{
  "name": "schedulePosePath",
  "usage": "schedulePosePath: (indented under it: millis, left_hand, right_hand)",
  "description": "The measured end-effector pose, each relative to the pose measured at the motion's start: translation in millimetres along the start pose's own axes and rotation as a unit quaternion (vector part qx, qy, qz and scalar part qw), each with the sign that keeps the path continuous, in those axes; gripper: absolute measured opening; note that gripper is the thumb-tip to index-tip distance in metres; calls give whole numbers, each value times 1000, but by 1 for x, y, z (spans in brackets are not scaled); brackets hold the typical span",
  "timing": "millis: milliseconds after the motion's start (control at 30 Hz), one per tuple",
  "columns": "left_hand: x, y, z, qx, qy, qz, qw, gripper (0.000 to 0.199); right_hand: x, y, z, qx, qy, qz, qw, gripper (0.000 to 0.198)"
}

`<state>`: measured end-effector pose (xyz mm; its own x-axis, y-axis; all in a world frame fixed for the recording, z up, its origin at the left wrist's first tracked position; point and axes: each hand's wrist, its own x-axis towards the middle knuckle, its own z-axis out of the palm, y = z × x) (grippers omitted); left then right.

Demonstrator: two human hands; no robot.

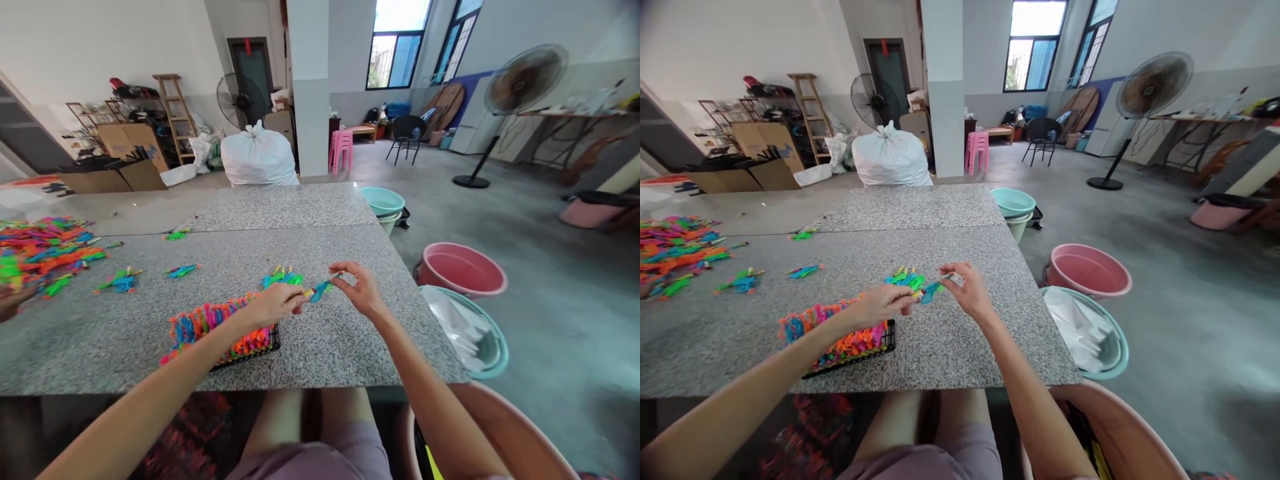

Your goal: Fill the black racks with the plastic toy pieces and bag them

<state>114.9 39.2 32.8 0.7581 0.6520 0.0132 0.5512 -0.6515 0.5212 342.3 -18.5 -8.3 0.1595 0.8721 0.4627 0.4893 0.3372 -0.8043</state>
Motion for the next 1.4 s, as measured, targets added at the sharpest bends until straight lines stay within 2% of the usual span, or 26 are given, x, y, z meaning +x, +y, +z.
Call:
schedulePosePath:
  millis: [67, 100, 133, 233, 300, 333, 400, 467, 500, 533, 600, 667, 733, 800, 900, 1000, 1133, 1267, 1333, 1400]
  left_hand:
    - [-4, 14, 23, -10, 55, -24, 998, 37]
    - [-6, 19, 36, -11, 91, -40, 995, 35]
    - [-9, 23, 50, -10, 122, -56, 991, 33]
    - [-21, 31, 87, -2, 161, -85, 983, 27]
    - [-33, 31, 98, -1, 156, -86, 984, 22]
    - [-41, 29, 96, -3, 149, -84, 985, 21]
    - [-58, 18, 76, -6, 142, -83, 986, 26]
    - [-74, 1, 44, 13, 156, -95, 983, 36]
    - [-80, -8, 28, 64, 171, -88, 979, 42]
    - [-85, -18, 14, 116, 150, -60, 980, 47]
    - [-89, -34, -2, 174, 57, -48, 982, 46]
    - [-90, -42, -3, 190, -3, -55, 980, 45]
    - [-90, -44, 4, 191, -8, -59, 980, 47]
    - [-90, -43, 11, 194, 10, -54, 979, 47]
    - [-93, -40, 15, 202, 21, -44, 978, 46]
    - [-95, -40, 12, 204, 27, -37, 978, 45]
    - [-94, -40, 9, 197, -4, -1, 980, 44]
    - [-92, -38, 9, 200, -24, 15, 979, 46]
    - [-90, -37, 10, 200, -8, 13, 980, 46]
    - [-90, -37, 12, 193, 2, 11, 981, 45]
  right_hand:
    - [-21, -3, 4, -17, 127, 62, 990, 34]
    - [-32, -3, 12, -4, 167, 104, 980, 39]
    - [-42, -3, 22, 27, 178, 146, 973, 43]
    - [-64, -3, 52, 159, 65, 223, 960, 44]
    - [-72, -2, 62, 227, 9, 247, 942, 43]
    - [-74, 0, 62, 245, -6, 255, 935, 42]
    - [-78, 6, 61, 231, -46, 264, 935, 35]
    - [-83, 13, 63, 152, -100, 266, 947, 25]
    - [-84, 16, 67, 103, -128, 259, 952, 20]
    - [-86, 18, 75, 57, -153, 245, 956, 16]
    - [-87, 19, 99, -2, -180, 207, 962, 8]
    - [-87, 16, 125, -16, -180, 179, 967, 14]
    - [-85, 13, 146, 3, -172, 170, 970, 25]
    - [-82, 9, 157, 18, -174, 171, 970, 29]
    - [-77, 7, 153, 15, -175, 164, 971, 26]
    - [-72, 9, 139, -7, -154, 163, 975, 8]
    - [-76, 14, 127, 1, -97, 218, 971, 20]
    - [-87, 14, 133, 78, -155, 296, 939, 19]
    - [-90, 11, 141, 98, -170, 292, 936, 14]
    - [-90, 7, 148, 60, -166, 273, 946, 13]
